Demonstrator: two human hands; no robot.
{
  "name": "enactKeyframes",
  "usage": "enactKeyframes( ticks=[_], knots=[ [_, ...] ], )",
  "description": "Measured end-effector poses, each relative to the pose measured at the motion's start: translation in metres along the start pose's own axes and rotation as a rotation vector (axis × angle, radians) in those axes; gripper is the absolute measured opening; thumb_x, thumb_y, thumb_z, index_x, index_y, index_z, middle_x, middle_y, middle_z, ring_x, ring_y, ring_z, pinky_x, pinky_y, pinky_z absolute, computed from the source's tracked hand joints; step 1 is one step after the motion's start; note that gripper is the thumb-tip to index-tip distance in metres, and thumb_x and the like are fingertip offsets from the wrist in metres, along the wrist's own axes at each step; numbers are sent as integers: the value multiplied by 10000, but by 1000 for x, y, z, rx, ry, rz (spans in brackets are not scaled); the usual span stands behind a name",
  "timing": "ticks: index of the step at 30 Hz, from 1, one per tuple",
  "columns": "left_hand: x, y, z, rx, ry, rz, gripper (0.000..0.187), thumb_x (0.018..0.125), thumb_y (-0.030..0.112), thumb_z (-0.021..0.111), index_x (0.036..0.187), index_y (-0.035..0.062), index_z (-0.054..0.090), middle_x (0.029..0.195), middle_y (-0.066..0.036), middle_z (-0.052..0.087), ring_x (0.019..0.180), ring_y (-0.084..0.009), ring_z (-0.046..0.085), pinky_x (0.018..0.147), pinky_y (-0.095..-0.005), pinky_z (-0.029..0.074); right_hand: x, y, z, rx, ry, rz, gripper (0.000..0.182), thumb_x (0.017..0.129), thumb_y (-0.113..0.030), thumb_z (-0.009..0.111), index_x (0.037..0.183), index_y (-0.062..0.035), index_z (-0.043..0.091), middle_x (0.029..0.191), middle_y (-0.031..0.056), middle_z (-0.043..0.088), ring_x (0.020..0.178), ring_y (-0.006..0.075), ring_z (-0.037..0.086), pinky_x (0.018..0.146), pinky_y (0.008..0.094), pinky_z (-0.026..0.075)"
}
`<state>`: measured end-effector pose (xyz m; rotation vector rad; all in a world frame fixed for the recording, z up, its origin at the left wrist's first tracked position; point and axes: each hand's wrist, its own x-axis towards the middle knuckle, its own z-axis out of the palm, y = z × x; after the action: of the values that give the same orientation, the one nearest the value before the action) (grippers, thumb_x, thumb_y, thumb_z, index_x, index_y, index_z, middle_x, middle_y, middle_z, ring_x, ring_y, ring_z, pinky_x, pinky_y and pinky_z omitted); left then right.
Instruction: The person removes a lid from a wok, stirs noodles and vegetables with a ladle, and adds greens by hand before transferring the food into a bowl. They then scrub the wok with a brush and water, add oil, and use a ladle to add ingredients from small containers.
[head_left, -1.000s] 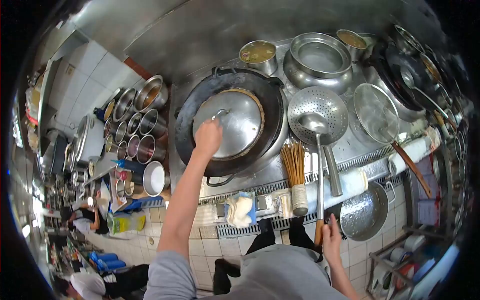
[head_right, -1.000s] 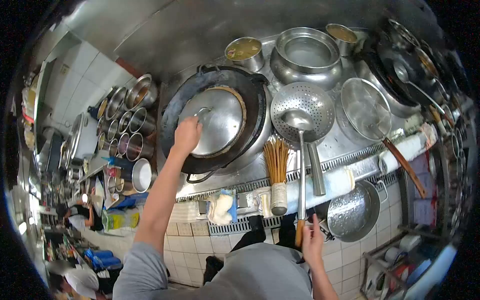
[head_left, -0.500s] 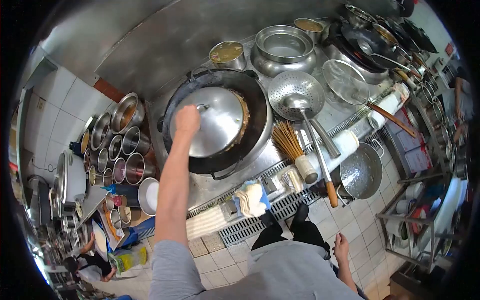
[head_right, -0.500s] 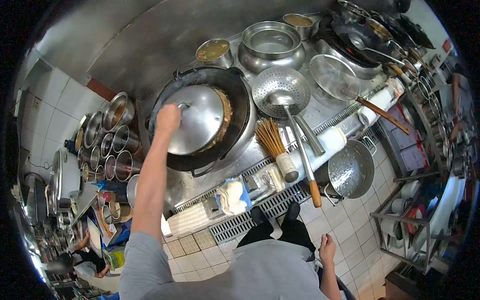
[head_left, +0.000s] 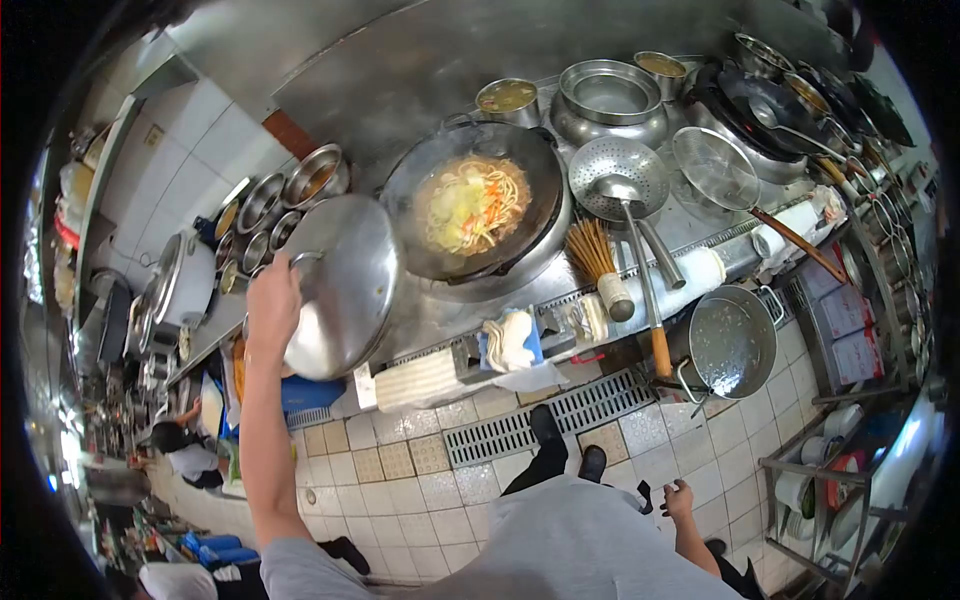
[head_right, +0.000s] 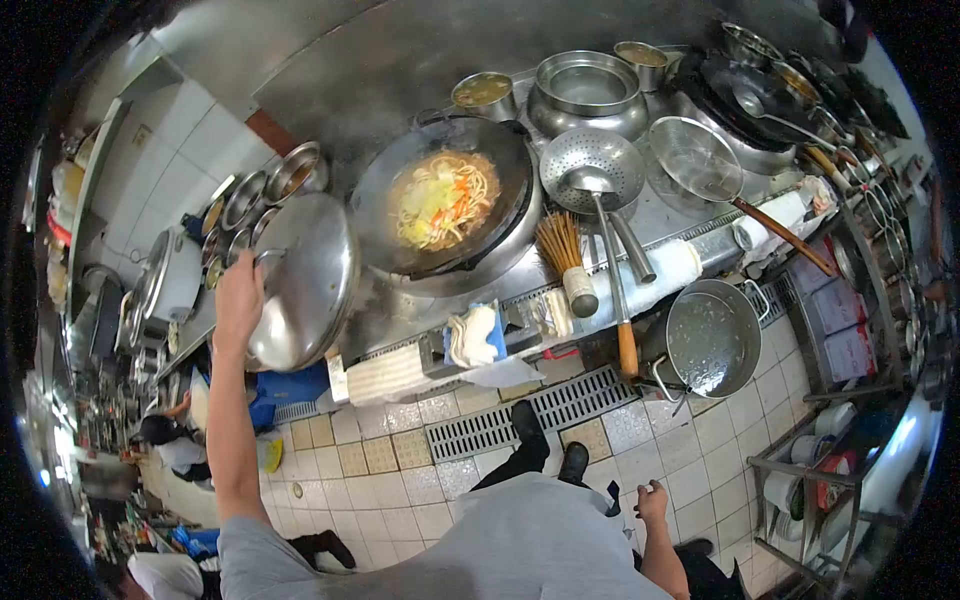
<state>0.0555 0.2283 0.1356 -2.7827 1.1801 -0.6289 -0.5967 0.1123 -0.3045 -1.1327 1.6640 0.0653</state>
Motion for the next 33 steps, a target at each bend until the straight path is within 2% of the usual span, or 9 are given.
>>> enactKeyframes(
  ticks=[8, 13, 22, 24, 25, 28, 31, 32, 33],
  knots=[
    [-176, -44, -42, 210, -194, -247, 150, 867, 148, 505, 897, 3, 519, 773, -239, 603, 725, -422, 590, 631, -496, 458, 42, 26, -1, -251, -133, -96, 485, 826, -98, 577, 1257, 51, 412, 765, 199, 620, 506, 255, 624, 378, 371, 507],
    [-269, -90, -2, 151, -347, -373, 111, 855, 113, 490, 870, 8, 522, 731, -255, 603, 742, -422, 598, 650, -503, 466, 107, 10, 62, -263, -307, -314, 503, 816, -132, 597, 1252, 40, 414, 749, 199, 616, 509, 259, 623, 373, 364, 499],
    [-374, -155, 141, 183, -509, -378, 152, 800, 90, 522, 815, -33, 611, 751, -248, 620, 722, -396, 622, 677, -460, 500, 122, -187, 150, 17, -275, -312, 381, 839, -214, 578, 1155, -28, 476, 753, 118, 565, 523, 219, 584, 412, 362, 503],
    [-384, -168, 172, -80, -483, -890, 161, 792, 42, 514, 713, -67, 603, 703, -226, 629, 643, -361, 638, 580, -440, 516, 122, -208, 167, 201, -220, -284, 313, 852, -245, 561, 1099, -69, 479, 764, 86, 546, 546, 207, 572, 446, 370, 509],
    [-386, -174, 182, -80, -493, -895, 161, 792, 42, 514, 713, -67, 603, 703, -226, 629, 643, -361, 638, 580, -440, 516, 124, -218, 174, 191, -220, -278, 313, 852, -245, 561, 1099, -69, 479, 764, 86, 546, 546, 207, 572, 446, 370, 509],
    [-398, -184, 222, -788, -350, -1406, 169, 796, -12, 485, 680, -103, 566, 599, -136, 573, 498, -253, 612, 354, -358, 444, 139, -239, 188, 411, -183, -75, 265, 853, -221, 549, 1089, -125, 474, 788, 39, 519, 628, 191, 554, 534, 387, 518],
    [-409, -201, 268, -1044, -422, -1418, 140, 779, -21, 518, 657, -72, 564, 581, -105, 559, 456, -194, 561, 378, -327, 451, 166, -240, 192, 743, -383, -54, 242, 851, -164, 511, 1089, -123, 487, 820, 44, 543, 672, 208, 567, 603, 390, 522],
    [-418, -198, 279, -867, -521, -963, 132, 786, -8, 518, 669, -30, 574, 585, -95, 548, 454, -173, 523, 409, -313, 451, 180, -240, 197, 779, -467, -77, 254, 841, -116, 477, 1094, -112, 497, 835, 51, 570, 718, 214, 580, 652, 381, 519],
    [-413, -196, 284, -871, -527, -970, 132, 786, -8, 518, 669, -30, 574, 585, -95, 548, 454, -173, 523, 409, -313, 451, 180, -244, 197, 802, -517, -96, 244, 845, -121, 471, 1084, -100, 513, 871, 52, 599, 724, 205, 590, 639, 360, 519]
  ],
)
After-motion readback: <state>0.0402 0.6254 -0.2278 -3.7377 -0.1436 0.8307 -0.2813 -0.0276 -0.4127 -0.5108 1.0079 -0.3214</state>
